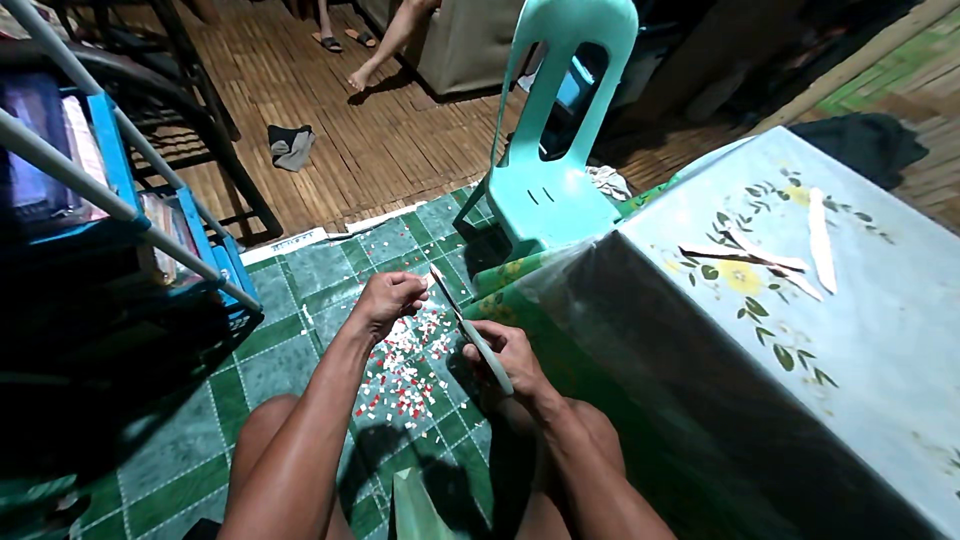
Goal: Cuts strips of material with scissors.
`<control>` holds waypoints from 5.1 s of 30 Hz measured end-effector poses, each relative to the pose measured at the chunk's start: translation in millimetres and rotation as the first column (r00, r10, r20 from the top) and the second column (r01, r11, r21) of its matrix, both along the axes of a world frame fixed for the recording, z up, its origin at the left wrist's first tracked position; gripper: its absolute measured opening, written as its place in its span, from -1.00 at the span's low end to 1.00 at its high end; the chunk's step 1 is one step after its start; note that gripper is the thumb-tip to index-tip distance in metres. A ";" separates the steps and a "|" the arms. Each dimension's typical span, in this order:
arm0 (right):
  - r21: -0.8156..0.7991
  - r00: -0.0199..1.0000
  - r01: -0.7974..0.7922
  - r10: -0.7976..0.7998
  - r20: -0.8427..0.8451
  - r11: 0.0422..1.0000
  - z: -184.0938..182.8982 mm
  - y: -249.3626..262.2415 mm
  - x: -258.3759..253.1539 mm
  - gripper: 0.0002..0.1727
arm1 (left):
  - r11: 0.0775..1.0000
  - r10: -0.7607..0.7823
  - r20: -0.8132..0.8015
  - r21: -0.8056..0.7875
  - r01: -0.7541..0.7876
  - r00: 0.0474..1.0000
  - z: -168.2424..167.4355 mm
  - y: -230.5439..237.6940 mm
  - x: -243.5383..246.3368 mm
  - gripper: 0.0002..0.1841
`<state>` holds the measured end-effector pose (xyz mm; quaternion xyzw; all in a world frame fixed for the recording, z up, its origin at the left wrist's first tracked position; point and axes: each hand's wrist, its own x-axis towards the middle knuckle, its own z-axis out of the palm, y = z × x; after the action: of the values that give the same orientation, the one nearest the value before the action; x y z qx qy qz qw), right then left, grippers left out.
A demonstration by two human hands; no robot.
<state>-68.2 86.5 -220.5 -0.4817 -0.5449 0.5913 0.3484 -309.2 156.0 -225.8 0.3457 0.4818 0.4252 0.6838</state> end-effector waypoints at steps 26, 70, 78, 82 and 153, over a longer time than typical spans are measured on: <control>-0.066 1.000 0.003 -0.001 0.028 0.998 4.0 -1.8 -3.4 -0.44 | 0.999 0.021 -0.021 -0.034 -0.021 1.000 0.3 2.7 -0.8 -0.87; 0.123 0.952 -0.171 0.132 0.278 0.978 -29.6 3.2 -9.4 -0.19 | 0.993 0.073 0.053 -0.091 -0.068 0.996 3.6 4.9 5.8 -0.79; 0.123 0.945 -0.172 0.129 0.302 0.977 -30.7 2.5 -10.1 -0.16 | 0.995 0.056 0.020 -0.082 -0.055 0.998 6.6 0.6 6.5 -0.82; 0.113 0.941 -0.157 0.114 0.319 0.981 -28.3 1.6 -11.3 -0.19 | 0.998 0.026 0.000 -0.057 -0.026 1.000 6.6 -0.3 5.6 -0.81; 0.249 0.938 -0.062 -0.029 0.345 0.967 -16.7 3.3 -18.9 -0.20 | 0.988 -0.067 -0.011 0.140 0.068 0.998 12.3 0.0 14.6 -0.84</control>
<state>-87.1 89.8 -237.2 -0.5245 -0.6732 0.4252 0.3014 -294.7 156.0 -213.6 0.4101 0.4408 0.4336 0.6705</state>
